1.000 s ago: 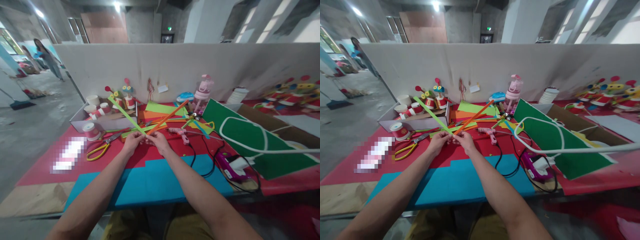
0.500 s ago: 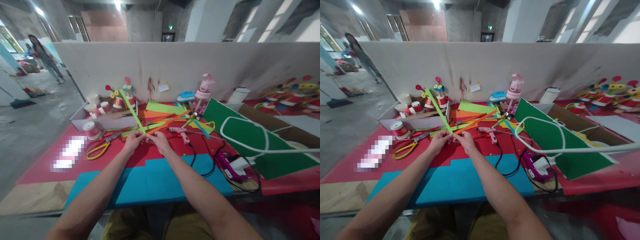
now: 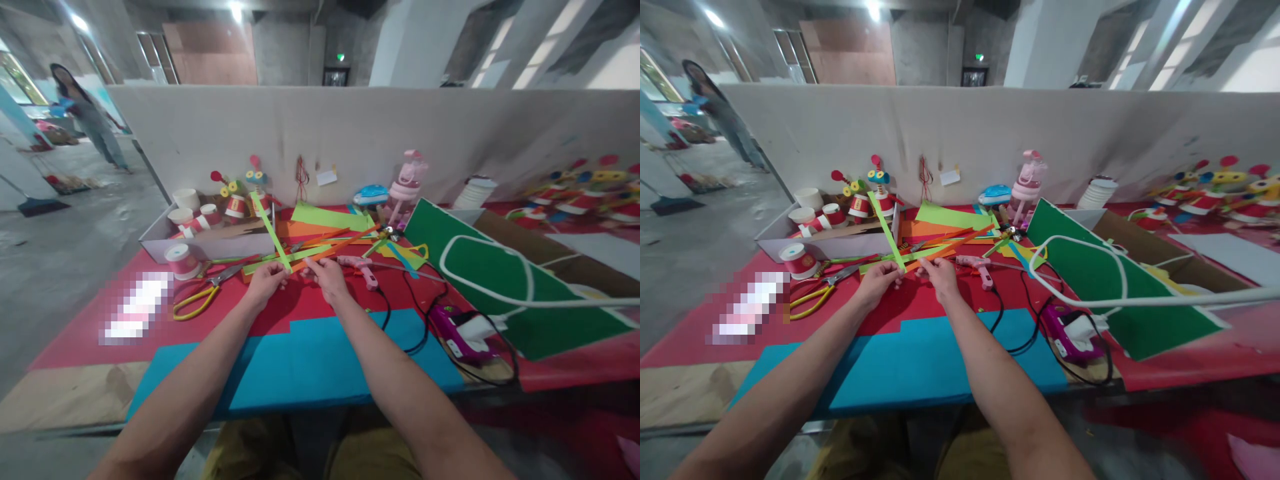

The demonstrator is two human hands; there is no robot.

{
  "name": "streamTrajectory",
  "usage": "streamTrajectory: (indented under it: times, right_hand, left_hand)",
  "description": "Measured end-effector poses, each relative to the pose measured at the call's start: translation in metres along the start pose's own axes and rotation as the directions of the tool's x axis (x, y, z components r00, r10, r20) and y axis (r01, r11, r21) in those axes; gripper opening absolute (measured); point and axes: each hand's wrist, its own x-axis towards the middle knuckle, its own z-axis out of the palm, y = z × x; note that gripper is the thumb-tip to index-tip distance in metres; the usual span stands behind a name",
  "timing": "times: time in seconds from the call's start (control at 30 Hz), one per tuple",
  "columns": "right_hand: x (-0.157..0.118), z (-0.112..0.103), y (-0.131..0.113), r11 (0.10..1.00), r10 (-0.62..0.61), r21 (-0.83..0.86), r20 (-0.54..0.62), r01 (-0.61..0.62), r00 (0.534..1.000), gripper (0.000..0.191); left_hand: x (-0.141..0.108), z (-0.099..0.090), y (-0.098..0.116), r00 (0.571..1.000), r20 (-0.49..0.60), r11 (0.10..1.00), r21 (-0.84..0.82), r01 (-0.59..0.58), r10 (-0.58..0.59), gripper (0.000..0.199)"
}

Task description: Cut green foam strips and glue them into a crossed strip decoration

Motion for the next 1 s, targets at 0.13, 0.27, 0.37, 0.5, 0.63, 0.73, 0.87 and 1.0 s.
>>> streamTrajectory:
  times: [0.13, 0.27, 0.37, 0.5, 0.63, 0.73, 0.87, 1.0]
  right_hand:
    - [0.011, -0.018, -0.016, 0.993, -0.111, 0.038, -0.092, 0.115, 0.99, 0.031]
    - [0.018, -0.035, -0.033, 0.977, -0.194, 0.036, -0.243, 0.209, 0.95, 0.034]
    - [0.02, -0.04, -0.041, 0.967, -0.221, 0.042, -0.352, 0.251, 0.91, 0.034]
    - [0.019, -0.042, -0.047, 0.939, -0.261, 0.075, -0.478, 0.335, 0.839, 0.029]
    - [0.014, -0.037, -0.05, 0.906, -0.275, 0.154, -0.495, 0.395, 0.824, 0.03]
    - [0.005, -0.02, -0.038, 0.96, -0.174, 0.177, -0.238, 0.219, 0.956, 0.037]
    - [-0.01, 0.012, -0.007, 0.996, 0.074, 0.029, 0.174, -0.081, 0.982, 0.025]
    - [-0.015, 0.028, 0.013, 0.998, 0.056, -0.042, 0.221, -0.048, 0.974, 0.026]
  left_hand:
    - [0.0, -0.003, 0.002, 1.0, -0.014, 1.0, 0.016, -0.007, 0.008, 0.028]
    - [0.001, -0.011, 0.007, 1.0, 0.017, 0.999, 0.047, -0.001, 0.0, 0.028]
    - [0.002, -0.019, 0.013, 0.999, 0.046, 0.997, 0.072, -0.003, -0.001, 0.027]
    - [0.003, -0.03, 0.02, 0.998, 0.062, 0.994, 0.105, -0.006, 0.0, 0.026]
    - [0.006, -0.034, 0.02, 1.0, 0.001, 0.994, 0.107, -0.004, 0.004, 0.026]
    - [0.005, -0.029, 0.018, 1.0, 0.001, 1.0, 0.027, -0.016, 0.016, 0.027]
    - [0.002, -0.019, 0.015, 0.999, 0.05, 1.0, 0.014, -0.02, 0.02, 0.03]
    - [0.002, -0.016, 0.012, 0.998, 0.059, 0.998, 0.06, -0.027, 0.024, 0.031]
